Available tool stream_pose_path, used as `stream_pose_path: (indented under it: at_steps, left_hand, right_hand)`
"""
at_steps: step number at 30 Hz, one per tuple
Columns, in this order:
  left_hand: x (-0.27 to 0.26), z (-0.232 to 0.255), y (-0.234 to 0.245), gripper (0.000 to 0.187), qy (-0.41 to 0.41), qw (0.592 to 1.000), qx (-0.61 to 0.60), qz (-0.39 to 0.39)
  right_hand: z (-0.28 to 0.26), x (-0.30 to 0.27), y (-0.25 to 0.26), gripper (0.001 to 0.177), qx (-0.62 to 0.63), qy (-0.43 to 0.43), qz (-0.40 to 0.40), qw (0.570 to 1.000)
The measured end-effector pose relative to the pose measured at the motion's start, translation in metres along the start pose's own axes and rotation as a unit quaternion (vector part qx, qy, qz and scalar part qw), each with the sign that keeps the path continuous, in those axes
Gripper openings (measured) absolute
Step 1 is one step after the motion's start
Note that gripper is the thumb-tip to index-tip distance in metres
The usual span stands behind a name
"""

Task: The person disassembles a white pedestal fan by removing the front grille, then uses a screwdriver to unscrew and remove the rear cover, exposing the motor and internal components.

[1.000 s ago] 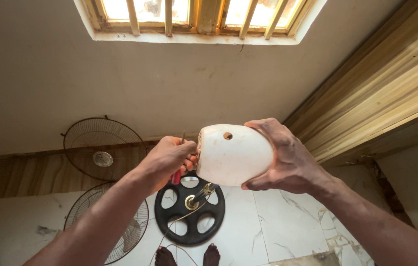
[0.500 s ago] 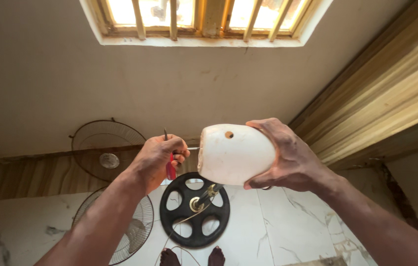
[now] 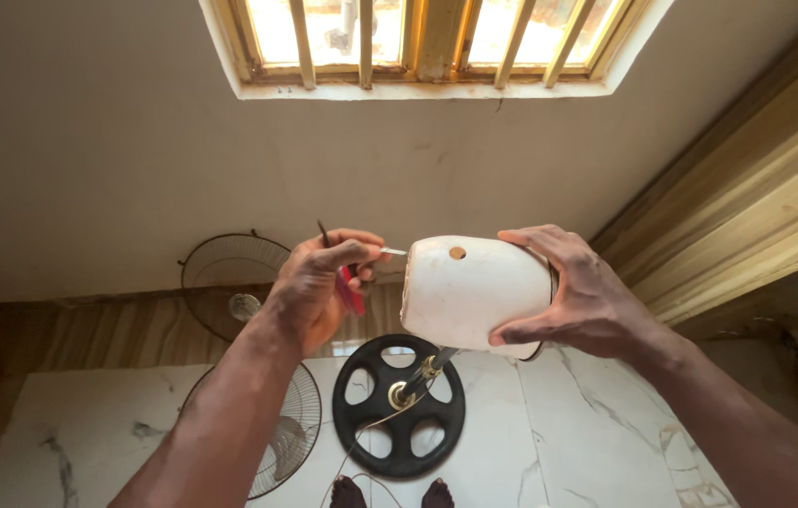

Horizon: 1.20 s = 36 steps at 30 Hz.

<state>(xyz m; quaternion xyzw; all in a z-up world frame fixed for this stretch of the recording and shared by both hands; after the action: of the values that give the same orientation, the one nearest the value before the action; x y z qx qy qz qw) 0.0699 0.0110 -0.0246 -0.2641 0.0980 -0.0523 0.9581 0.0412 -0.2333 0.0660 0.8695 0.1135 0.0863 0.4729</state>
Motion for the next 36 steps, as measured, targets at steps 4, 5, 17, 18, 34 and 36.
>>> stream_pose_path:
  at_steps: [4,5,17,18,34,36]
  left_hand:
    - [-0.001,0.020,-0.019,0.033,-0.028,0.999,0.003,-0.028]
    - [-0.002,0.025,-0.023,0.033,-0.031,0.999,0.002,-0.036]
    - [-0.008,0.051,-0.077,0.026,-0.049,0.991,0.004,-0.126]
    - [-0.009,0.051,-0.079,0.025,-0.047,0.990,-0.003,-0.134]
    - [-0.014,0.047,-0.031,0.044,-0.028,0.999,-0.025,0.033]
    - [-0.017,0.045,-0.022,0.041,-0.036,0.998,-0.028,0.041]
  right_hand:
    - [-0.006,-0.005,0.011,0.087,0.063,0.004,0.048,0.997]
    - [-0.009,-0.007,0.015,0.078,0.068,0.012,0.064,0.996]
    - [-0.030,0.000,0.010,0.022,0.413,-0.057,0.079,0.906]
    - [-0.034,0.002,0.010,0.022,0.426,-0.046,0.083,0.900]
    - [-0.033,0.008,-0.001,0.019,0.549,-0.061,0.053,0.832]
    - [-0.031,0.006,-0.002,0.019,0.547,-0.068,0.052,0.833]
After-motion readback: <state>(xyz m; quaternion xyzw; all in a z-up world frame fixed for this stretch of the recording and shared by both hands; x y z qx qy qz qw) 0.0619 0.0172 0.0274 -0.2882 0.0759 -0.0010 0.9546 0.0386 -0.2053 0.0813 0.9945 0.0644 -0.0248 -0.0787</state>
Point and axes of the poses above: each hand's wrist, its own x-axis towards the middle knuckle, its own y-axis out of the back of the hand, z = x × y, the point moved 9 cm from there along x, towards the middle knuckle, and after that the axes turned 9 degrees about -y, right-handed, at the moved point
